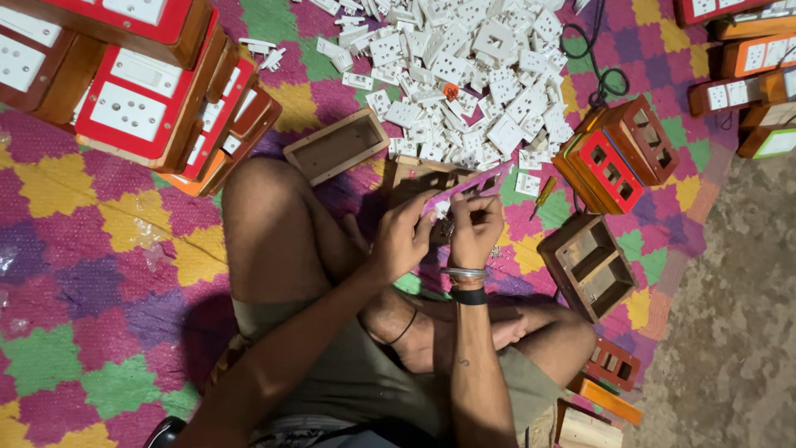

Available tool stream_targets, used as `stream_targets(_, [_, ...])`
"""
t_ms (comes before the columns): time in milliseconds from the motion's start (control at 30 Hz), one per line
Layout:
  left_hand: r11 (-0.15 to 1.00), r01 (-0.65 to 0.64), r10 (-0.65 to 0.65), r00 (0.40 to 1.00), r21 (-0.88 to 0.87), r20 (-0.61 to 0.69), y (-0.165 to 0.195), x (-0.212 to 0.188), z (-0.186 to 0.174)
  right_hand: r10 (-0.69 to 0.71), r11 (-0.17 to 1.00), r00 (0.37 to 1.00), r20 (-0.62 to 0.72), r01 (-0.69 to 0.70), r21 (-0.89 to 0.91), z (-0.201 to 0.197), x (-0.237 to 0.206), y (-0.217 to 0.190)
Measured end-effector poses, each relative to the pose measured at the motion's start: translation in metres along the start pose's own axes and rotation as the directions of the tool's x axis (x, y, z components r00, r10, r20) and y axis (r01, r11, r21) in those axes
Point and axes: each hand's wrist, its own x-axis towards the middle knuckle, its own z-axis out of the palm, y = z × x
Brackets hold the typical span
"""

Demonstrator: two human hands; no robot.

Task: The person sits on a mat and assembles electrical components by inserting white plastic inserts into red and purple wooden frames. They use a screwdriver to secure the inserts with screws from a small wooden box. The person handles multiple frames and components, placing finished units aside.

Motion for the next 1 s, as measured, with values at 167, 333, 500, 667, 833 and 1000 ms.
stream_targets(167, [1.000,-0.012,0.012,1.000,-0.002,0.000,0.001,0.000,0.002,-0.135,0.988,0.990,0.032,0.137,-0.068,-0.003,0.001,0.003])
stream_targets(333, [1.000,-0.013,0.013,1.000,-0.015,-0.012,-0.002,-0.001,0.003,-0.134,0.988,0.990,0.049,0.138,-0.071,-0.004,0.002,0.004])
stream_targets(500, [0.935,0.257,-0.252,0.966,-0.245,0.052,-0.022,-0.003,0.011,-0.014,1.000,1.000,-0.025,0.014,0.008,0.000,0.006,-0.004])
stream_targets(667, [0.780,0.363,-0.354,0.928,-0.510,0.119,-0.056,0.000,0.017,-0.018,0.996,1.000,-0.017,0.019,0.090,0.004,0.012,-0.009])
stream_targets(833, [0.288,0.571,-0.623,0.721,-0.769,0.302,-0.076,0.009,0.007,0.003,0.985,0.990,-0.140,0.021,0.172,-0.009,0.010,0.009])
stream_targets(1000, [0.225,0.502,-0.645,0.719,-0.835,0.258,-0.077,0.017,-0.004,-0.177,0.807,0.907,0.383,0.357,-0.471,-0.010,-0.002,0.031])
